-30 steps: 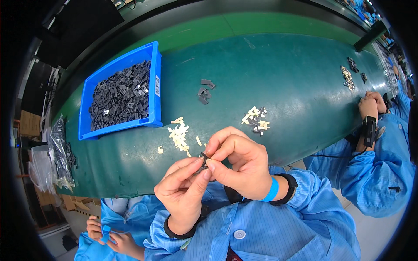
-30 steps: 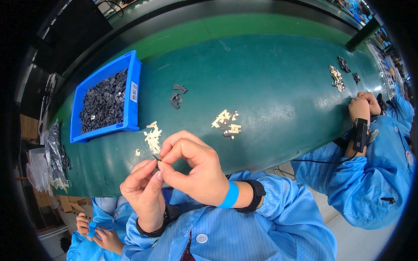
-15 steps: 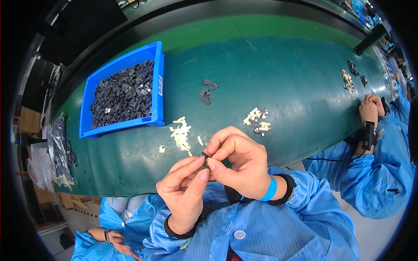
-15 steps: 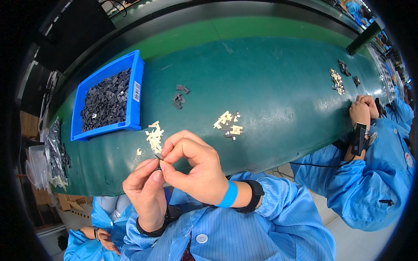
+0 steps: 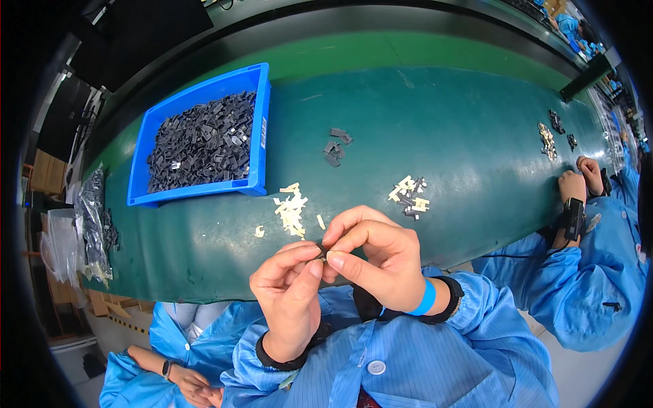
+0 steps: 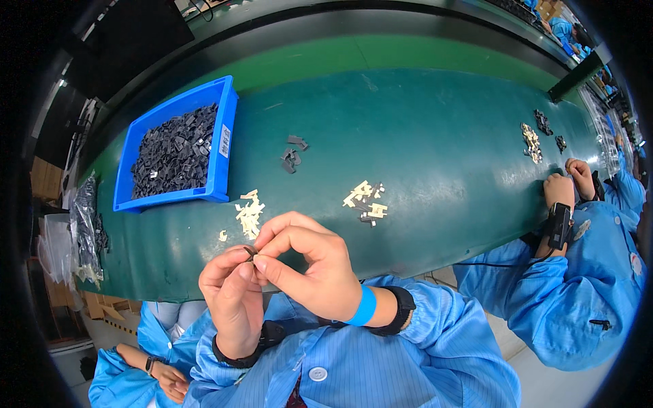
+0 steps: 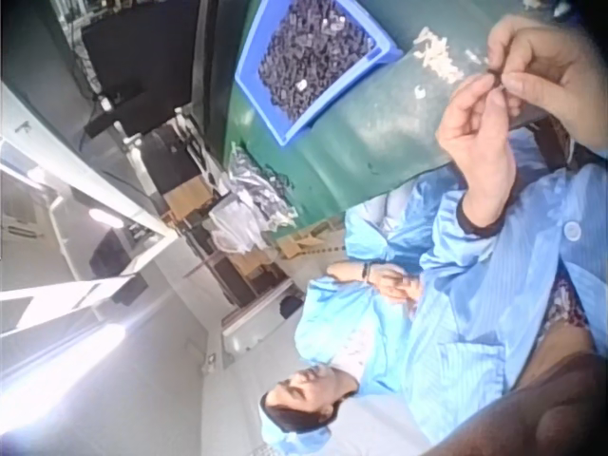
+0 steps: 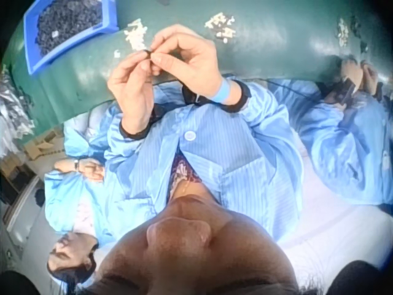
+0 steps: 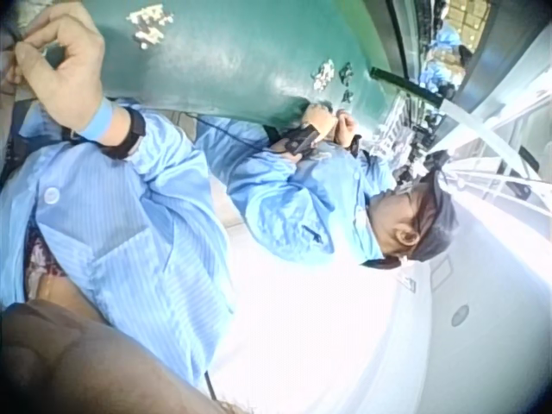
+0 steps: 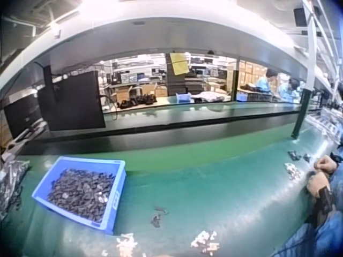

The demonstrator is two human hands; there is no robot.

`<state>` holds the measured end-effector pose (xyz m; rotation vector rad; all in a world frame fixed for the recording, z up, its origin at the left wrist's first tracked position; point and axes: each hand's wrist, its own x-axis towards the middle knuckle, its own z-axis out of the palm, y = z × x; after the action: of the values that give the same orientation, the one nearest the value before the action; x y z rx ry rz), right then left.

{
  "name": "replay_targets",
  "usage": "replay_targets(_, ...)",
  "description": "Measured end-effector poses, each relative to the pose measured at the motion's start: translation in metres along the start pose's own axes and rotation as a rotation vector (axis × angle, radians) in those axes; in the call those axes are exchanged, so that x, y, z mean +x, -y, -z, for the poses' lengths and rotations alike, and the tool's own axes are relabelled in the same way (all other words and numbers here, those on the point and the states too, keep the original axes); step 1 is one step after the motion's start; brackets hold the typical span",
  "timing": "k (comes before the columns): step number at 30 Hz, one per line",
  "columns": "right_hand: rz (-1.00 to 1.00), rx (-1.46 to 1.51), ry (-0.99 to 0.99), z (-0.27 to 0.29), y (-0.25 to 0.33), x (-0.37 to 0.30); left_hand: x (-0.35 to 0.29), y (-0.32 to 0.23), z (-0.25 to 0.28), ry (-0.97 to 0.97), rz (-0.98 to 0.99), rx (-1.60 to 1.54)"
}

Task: Assemble small plastic and rubber components at an industrial workbench.

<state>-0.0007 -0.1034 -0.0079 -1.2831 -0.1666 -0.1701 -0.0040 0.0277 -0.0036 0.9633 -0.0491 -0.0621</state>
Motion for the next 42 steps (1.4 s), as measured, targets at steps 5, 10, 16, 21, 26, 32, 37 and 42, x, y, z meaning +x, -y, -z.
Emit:
replay_targets(5, -0.050, 0.039, -0.012, 0.000, -0.001, -0.001, -0.001, 0.000, -0.001, -0.016, 0.043, 0.003)
replay_targets(10, -0.007, 0.005, 0.020, -0.001, 0.000, -0.001, -0.001, 0.001, 0.002, -0.008, -0.028, 0.060)
replay_targets(16, 0.055, -0.079, 0.000, 0.005, 0.001, 0.002, -0.001, -0.002, 0.002, 0.011, 0.054, 0.041)
replay_targets(21, 0.073, -0.116, 0.031, 0.006, 0.005, 0.004, 0.000, 0.001, 0.006, 0.107, -0.075, 0.084)
replay_targets(26, 0.197, -0.217, 0.126, 0.010, 0.011, 0.009, 0.001, 0.000, 0.006, 0.158, -0.126, 0.065)
replay_targets(32, -0.124, 0.217, 0.258, 0.017, 0.015, 0.011, 0.005, -0.007, 0.004, 0.262, -0.092, 0.039)
replay_targets(37, -0.522, 0.522, 0.401, 0.021, 0.018, 0.012, 0.011, -0.015, 0.013, 0.369, 0.010, 0.108)
replay_targets(42, -0.603, 0.524, 0.457, 0.028, 0.018, 0.016, 0.021, -0.031, 0.009, 0.453, 0.051, 0.314)
